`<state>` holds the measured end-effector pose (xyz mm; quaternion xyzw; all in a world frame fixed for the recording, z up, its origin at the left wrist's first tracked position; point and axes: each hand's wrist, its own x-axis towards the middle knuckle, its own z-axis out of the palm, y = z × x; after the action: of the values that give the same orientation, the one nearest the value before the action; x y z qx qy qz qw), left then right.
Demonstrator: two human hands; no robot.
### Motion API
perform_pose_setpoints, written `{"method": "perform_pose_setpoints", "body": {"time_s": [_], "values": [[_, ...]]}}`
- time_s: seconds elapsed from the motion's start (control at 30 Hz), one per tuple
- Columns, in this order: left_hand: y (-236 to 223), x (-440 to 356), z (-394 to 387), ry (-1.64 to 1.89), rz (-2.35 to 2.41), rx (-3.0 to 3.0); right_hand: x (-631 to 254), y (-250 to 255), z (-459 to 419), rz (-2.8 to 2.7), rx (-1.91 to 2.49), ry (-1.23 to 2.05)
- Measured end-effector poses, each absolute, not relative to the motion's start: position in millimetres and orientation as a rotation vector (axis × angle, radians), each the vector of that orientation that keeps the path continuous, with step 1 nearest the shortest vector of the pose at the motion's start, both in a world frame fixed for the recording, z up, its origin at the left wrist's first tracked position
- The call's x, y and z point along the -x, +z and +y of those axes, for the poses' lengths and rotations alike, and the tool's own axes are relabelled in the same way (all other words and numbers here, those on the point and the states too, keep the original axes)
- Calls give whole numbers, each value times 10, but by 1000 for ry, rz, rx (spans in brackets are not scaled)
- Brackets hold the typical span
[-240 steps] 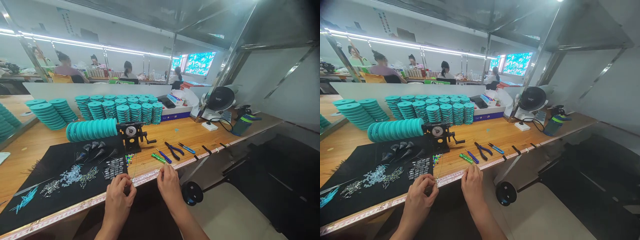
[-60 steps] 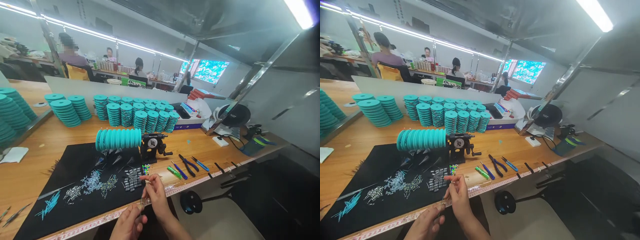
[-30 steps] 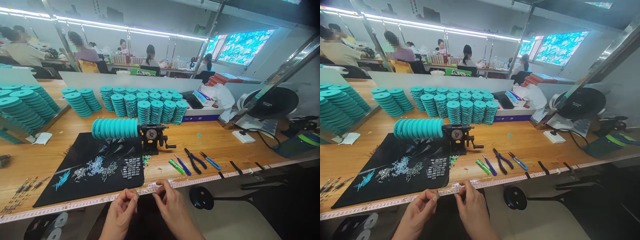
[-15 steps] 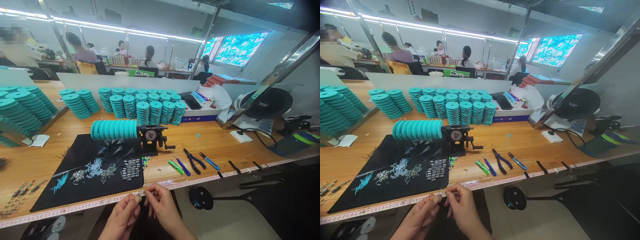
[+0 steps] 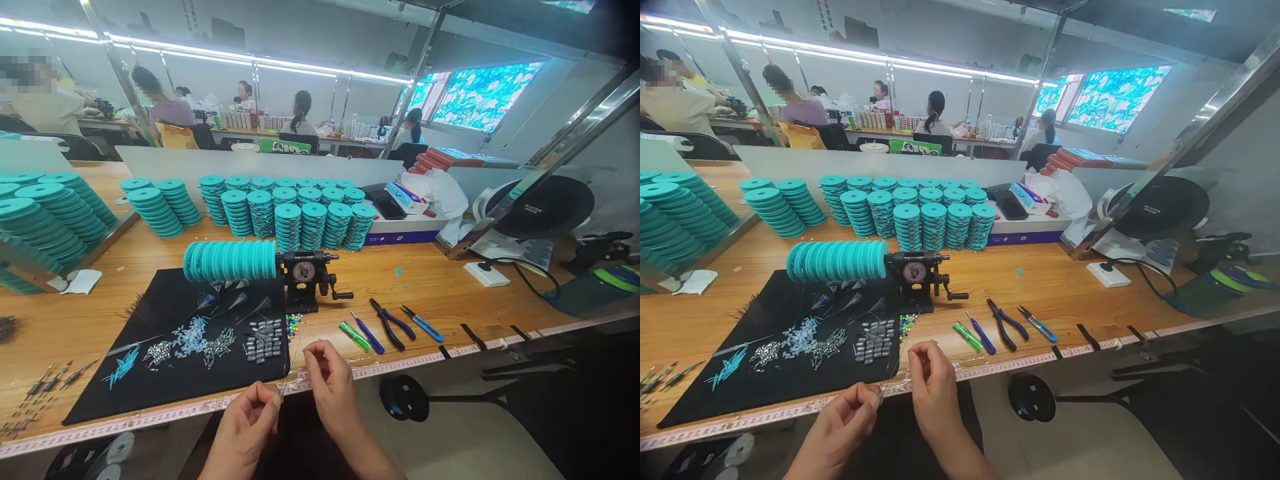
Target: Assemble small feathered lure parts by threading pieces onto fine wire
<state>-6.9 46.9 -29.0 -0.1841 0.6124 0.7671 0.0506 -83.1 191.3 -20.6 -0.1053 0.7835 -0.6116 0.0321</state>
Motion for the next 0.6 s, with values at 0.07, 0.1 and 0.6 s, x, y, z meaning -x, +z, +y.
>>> {"method": "perform_pose_setpoints", "body": {"time_s": [0.07,0.1,0.6], "values": [[-288,76,461,2290,2032,463,910,-84,1952,2575,492,-1670],[-284,79,459,2247,2127,413,952,-33,1959,2556,533,-1593],[-278,140,417,2337,1965,574,857,175,2157,2431,687,-1569]]}}
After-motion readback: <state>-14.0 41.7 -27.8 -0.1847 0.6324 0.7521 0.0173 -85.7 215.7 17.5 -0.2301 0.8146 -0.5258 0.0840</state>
